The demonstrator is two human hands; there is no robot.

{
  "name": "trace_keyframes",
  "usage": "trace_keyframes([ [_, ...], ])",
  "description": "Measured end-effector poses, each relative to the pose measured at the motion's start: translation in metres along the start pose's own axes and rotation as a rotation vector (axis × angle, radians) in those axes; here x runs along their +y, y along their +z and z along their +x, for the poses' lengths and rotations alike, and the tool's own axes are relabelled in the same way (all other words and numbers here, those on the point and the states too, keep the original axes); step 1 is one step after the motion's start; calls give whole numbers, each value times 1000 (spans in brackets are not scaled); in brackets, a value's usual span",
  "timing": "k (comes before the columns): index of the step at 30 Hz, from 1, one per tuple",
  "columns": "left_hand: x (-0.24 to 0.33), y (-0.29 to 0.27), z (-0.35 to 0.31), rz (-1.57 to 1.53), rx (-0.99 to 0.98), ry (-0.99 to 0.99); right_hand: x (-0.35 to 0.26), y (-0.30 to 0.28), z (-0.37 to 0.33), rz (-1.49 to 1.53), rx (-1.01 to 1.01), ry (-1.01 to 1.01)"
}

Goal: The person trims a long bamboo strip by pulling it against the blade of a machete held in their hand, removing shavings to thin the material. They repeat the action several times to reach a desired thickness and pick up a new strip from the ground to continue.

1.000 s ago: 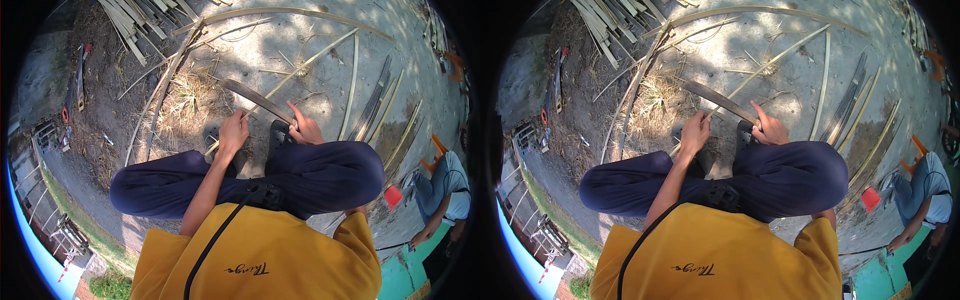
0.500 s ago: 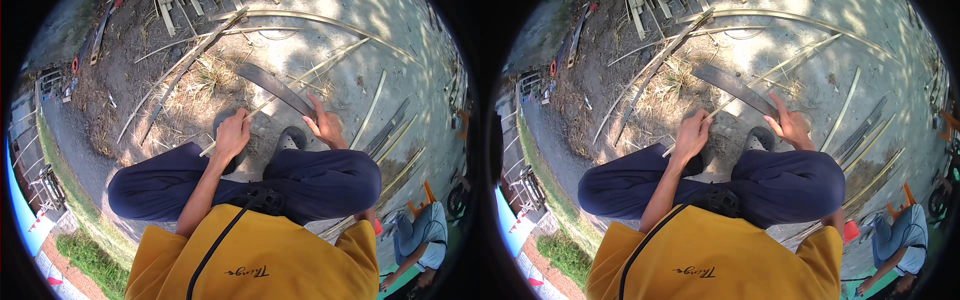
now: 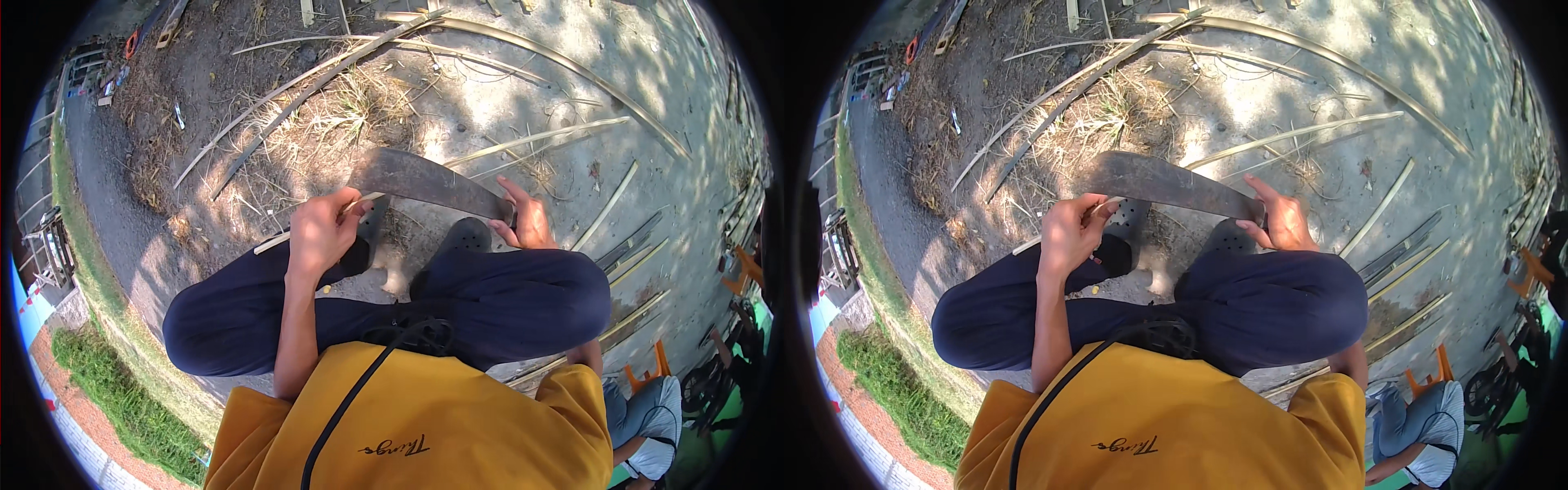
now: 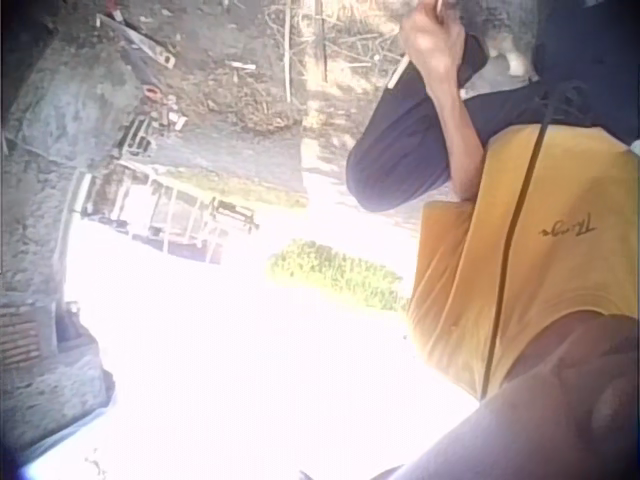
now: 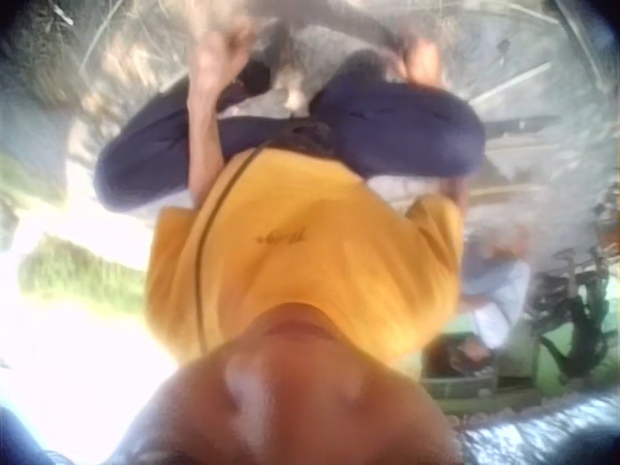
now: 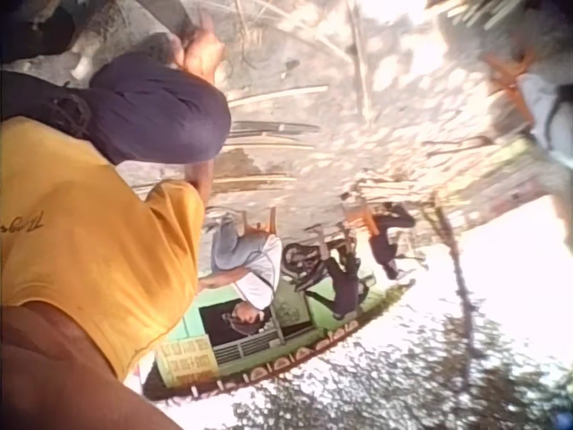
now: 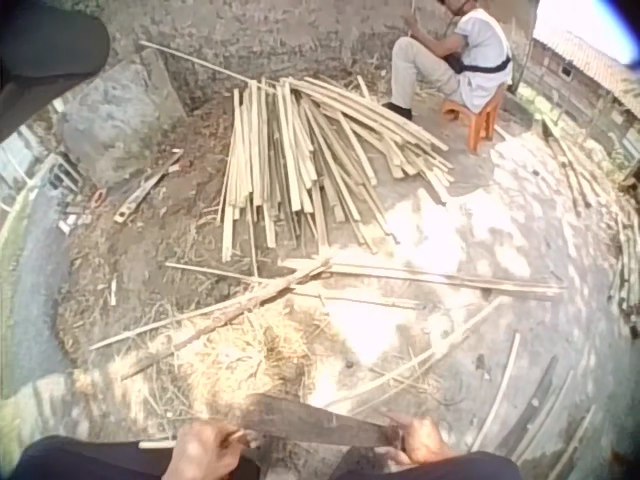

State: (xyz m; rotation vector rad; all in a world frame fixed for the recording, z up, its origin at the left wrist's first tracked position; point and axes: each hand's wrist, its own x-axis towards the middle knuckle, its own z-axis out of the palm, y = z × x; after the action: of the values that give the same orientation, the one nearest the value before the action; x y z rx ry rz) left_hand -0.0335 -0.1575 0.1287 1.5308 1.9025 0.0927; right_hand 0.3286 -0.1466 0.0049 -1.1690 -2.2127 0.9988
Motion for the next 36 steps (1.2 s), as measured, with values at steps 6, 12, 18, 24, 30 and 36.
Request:
trace_keyframes([
  [6, -19, 19, 31, -280, -111, 67, 18, -26, -17, -52, 196, 121],
  [12, -1, 99, 47, -444, -205, -26, 21, 11, -30, 89, 195, 330],
  [18, -12, 157, 39, -917, -439, -178, -1, 37, -15, 96, -78, 384],
  [24, -17, 177, 43, -686, -198, 16, 14, 54, -12, 3, -165, 363],
  [30, -20, 164, 48, -576, -194, 79, 15, 53, -2, -76, -177, 376],
  [36, -20, 164, 49, -623, -234, 124, 22, 56, -6, -100, -76, 383],
])
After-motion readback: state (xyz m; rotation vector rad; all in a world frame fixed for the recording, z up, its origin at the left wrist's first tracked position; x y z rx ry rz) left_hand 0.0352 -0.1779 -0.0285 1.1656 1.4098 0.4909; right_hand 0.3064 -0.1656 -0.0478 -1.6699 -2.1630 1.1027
